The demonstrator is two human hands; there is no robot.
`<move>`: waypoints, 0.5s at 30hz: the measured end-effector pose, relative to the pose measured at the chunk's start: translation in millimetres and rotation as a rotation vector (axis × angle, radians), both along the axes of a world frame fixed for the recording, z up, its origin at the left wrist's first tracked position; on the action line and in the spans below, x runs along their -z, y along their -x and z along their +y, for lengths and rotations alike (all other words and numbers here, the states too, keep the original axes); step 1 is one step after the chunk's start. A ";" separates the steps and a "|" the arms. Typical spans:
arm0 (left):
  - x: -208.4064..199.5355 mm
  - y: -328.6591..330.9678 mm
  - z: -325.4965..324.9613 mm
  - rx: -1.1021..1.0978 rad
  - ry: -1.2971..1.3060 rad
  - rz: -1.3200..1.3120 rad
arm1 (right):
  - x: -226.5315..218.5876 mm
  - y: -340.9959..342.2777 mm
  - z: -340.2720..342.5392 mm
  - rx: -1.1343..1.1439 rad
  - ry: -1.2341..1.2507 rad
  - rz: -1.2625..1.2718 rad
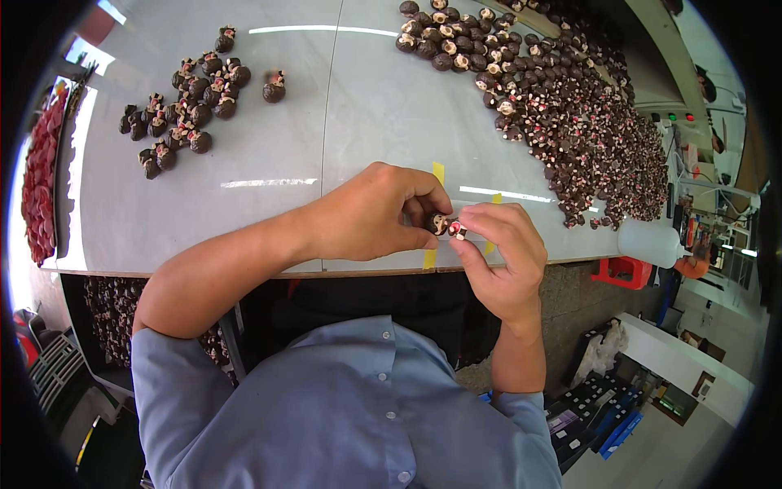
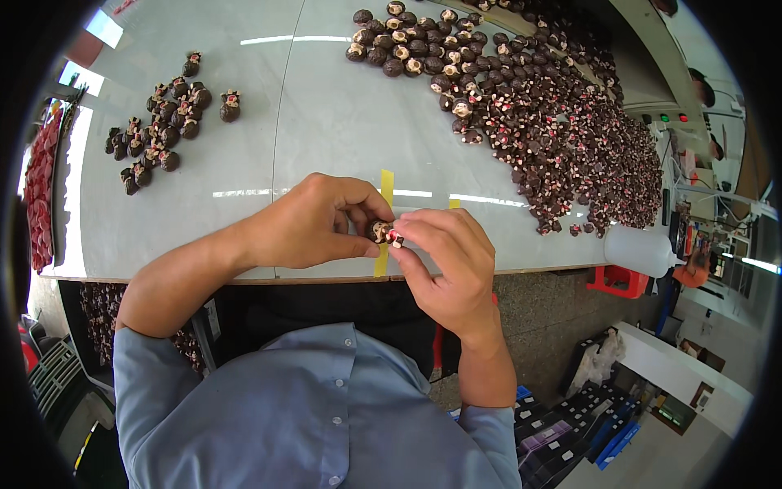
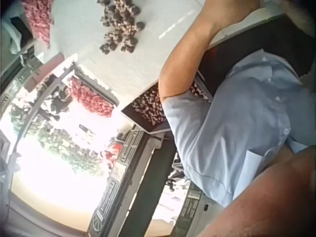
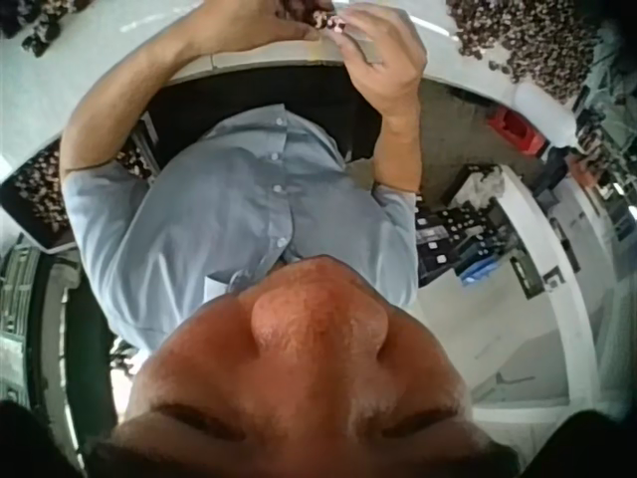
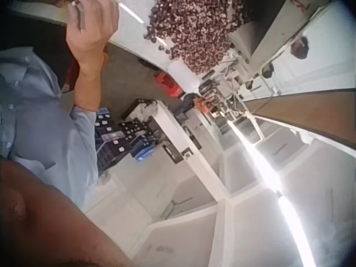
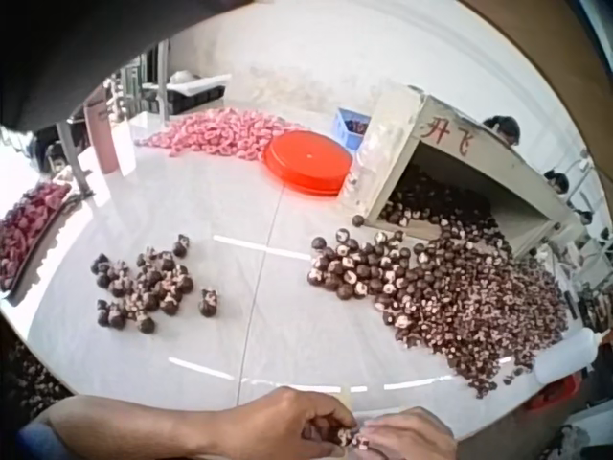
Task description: Assembling and sorting small brown plastic components at a factory workbench.
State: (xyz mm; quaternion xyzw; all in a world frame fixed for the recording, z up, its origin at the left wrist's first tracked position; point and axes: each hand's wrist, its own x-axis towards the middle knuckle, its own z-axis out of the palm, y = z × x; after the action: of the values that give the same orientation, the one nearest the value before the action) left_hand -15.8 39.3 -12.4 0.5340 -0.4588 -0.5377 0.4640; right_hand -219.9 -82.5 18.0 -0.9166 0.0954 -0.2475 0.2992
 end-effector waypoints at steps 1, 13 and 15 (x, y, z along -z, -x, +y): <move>-0.1 0.0 -0.2 0.002 0.006 -0.006 | 0.4 -0.3 -0.3 -0.002 0.018 0.007; 0.6 -1.0 0.6 0.029 0.010 -0.080 | -0.8 3.4 -0.1 -0.022 0.018 0.058; -0.5 2.1 1.4 0.035 0.029 -0.095 | 0.7 3.6 0.3 -0.010 0.002 0.061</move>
State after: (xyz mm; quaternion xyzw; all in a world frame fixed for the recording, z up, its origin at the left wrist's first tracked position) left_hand -17.8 40.7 -11.9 0.5438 -0.4973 -0.5131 0.4400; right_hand -223.5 -82.3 17.3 -0.9245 0.0997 -0.2179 0.2966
